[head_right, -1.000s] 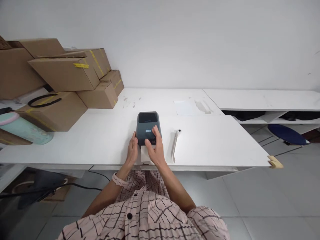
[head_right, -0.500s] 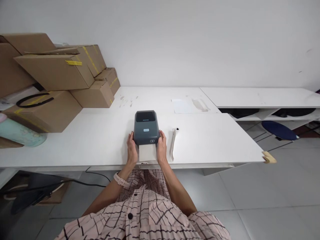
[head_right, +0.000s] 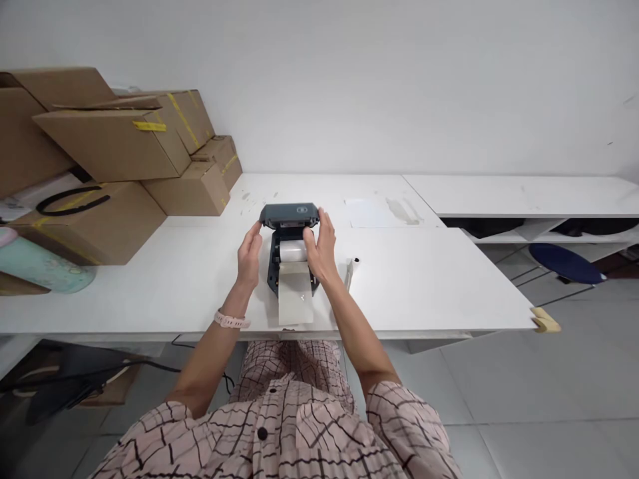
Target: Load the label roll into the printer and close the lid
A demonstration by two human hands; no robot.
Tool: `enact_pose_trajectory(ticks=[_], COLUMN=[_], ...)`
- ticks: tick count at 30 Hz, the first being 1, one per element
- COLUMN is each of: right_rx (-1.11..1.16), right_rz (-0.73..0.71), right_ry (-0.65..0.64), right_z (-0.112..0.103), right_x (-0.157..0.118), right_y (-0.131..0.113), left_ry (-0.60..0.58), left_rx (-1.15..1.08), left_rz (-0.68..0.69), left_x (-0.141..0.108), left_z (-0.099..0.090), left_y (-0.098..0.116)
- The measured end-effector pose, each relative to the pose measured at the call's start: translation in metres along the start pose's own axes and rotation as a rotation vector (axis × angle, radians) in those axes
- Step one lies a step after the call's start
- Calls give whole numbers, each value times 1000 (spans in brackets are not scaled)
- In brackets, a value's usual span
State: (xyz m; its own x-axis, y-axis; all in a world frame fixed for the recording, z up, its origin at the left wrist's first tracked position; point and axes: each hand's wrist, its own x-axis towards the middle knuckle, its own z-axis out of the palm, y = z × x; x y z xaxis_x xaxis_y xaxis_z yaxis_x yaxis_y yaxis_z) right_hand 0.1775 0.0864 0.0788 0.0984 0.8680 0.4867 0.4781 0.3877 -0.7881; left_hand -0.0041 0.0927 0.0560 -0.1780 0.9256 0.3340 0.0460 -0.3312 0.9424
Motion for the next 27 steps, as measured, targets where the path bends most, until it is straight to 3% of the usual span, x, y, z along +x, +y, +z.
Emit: enact_pose_trajectory(ticks=[4, 7, 10, 13, 15, 17, 20, 22, 25, 27], right_rx=[-165, -197, -234, -320, -358, -382, -491, -619, -700, -606], right_rz=[-142, -182, -226, -313, -381, -380, -233, -147, -121, -119], right_ry=[56, -4, -81, -84, -180, -395, -765, -920, -973, -966], right_z=[17, 22, 15, 5, 3, 7, 25, 40, 56, 54], right_x=[67, 107, 128, 122, 108, 92, 76, 73, 75, 78], right_y=[2, 12, 15, 9, 5, 6, 17, 26, 36, 37], left_ry=[90, 20, -47, -70, -60, -41, -48, -62, -61, -60], left_rx=[246, 348, 370, 437, 479, 515, 556, 592, 628, 608], left_rz=[-270, -429, -469, -460, -442, -426, -409, -392, -372, -375], left_x=[10, 2, 2, 12, 17, 20, 20, 20, 19, 19], left_z=[-1, -3, -4, -3, -1, 2, 6, 7, 8, 7], left_y=[-28, -46, -50, -47, -48, -49, -51, -49, -46, -46])
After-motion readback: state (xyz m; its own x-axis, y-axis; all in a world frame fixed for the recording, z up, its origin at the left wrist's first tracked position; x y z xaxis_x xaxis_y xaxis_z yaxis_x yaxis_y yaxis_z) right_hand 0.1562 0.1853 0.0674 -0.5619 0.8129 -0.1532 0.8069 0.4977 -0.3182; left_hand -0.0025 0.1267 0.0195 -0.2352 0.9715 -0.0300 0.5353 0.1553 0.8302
